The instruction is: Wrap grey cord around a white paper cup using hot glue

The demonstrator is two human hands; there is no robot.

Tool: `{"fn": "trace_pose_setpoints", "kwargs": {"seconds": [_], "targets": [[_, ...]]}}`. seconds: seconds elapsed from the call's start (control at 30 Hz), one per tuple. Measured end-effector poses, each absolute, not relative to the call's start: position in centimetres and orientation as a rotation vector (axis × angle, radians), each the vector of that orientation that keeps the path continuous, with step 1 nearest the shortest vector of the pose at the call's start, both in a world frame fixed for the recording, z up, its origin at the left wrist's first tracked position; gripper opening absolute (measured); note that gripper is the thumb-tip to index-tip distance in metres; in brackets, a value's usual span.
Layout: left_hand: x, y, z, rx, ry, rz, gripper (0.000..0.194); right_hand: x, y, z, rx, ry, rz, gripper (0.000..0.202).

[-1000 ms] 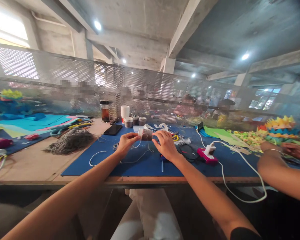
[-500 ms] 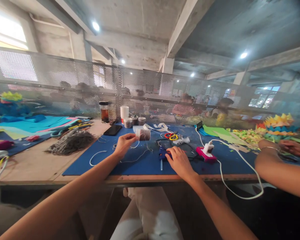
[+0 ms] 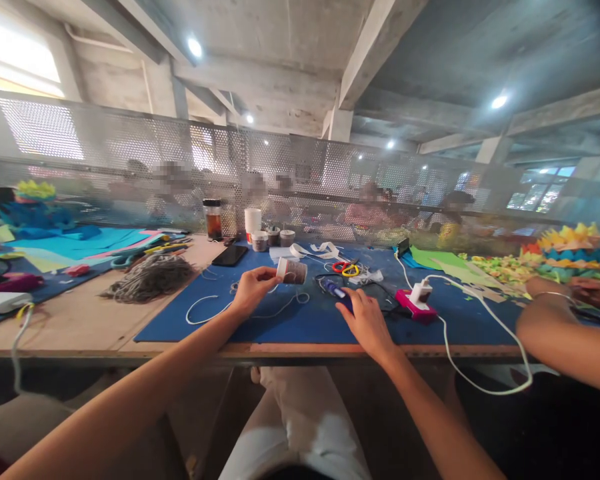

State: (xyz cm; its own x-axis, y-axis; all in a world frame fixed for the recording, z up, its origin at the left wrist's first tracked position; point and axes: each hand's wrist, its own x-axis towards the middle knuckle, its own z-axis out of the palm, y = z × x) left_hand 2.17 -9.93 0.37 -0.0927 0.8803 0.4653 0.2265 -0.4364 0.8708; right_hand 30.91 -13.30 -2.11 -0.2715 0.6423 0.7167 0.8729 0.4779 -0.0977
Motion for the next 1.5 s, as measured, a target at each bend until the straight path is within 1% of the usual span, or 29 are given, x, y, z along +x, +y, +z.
{"fn": "trace_pose_setpoints", "kwargs": {"seconds": [0.1, 0.2, 0.27, 0.53, 0.83, 0.97, 1.17, 1.4, 1.5], "targets": [[2.3, -10.0, 0.3, 1.660, 1.215, 1.561, 0.032, 30.6, -13.7, -1.6, -1.156, -1.822, -0.155, 0.032], [2.2, -9.9, 0.3, 1.676, 1.227, 1.539, 0.032, 29.4, -14.3, -1.0, -1.064, -1.734, 0.214, 0.032], [2.1, -9.9, 0.3, 1.696, 1.239, 1.524, 0.032, 28.2, -14.5, -0.7, -1.041, -1.682, 0.332, 0.034], [2.2, -9.8, 0.2, 1.711, 1.238, 1.510, 0.034, 24.1, -13.5, -0.3, -1.083, -1.668, 0.237, 0.030], [1.9, -9.5, -0.1, 1.752, 1.247, 1.530, 0.033, 22.9, -14.1, -0.3, -1.132, -1.698, 0.164, 0.035], [2.0, -9.4, 0.0, 1.744, 1.232, 1.546, 0.034, 22.7, -14.4, -0.5, -1.187, -1.689, 0.054, 0.037], [2.0, -9.5, 0.1, 1.735, 1.211, 1.556, 0.036, 22.7, -14.4, -0.9, -1.226, -1.706, -0.079, 0.031], [1.9, -9.3, 0.0, 1.760, 1.193, 1.563, 0.029, 22.8, -14.5, -0.9, -1.221, -1.749, -0.088, 0.024], [1.9, -9.3, 0.0, 1.756, 1.186, 1.568, 0.029, 22.7, -14.5, -0.9, -1.239, -1.760, -0.125, 0.025]]}}
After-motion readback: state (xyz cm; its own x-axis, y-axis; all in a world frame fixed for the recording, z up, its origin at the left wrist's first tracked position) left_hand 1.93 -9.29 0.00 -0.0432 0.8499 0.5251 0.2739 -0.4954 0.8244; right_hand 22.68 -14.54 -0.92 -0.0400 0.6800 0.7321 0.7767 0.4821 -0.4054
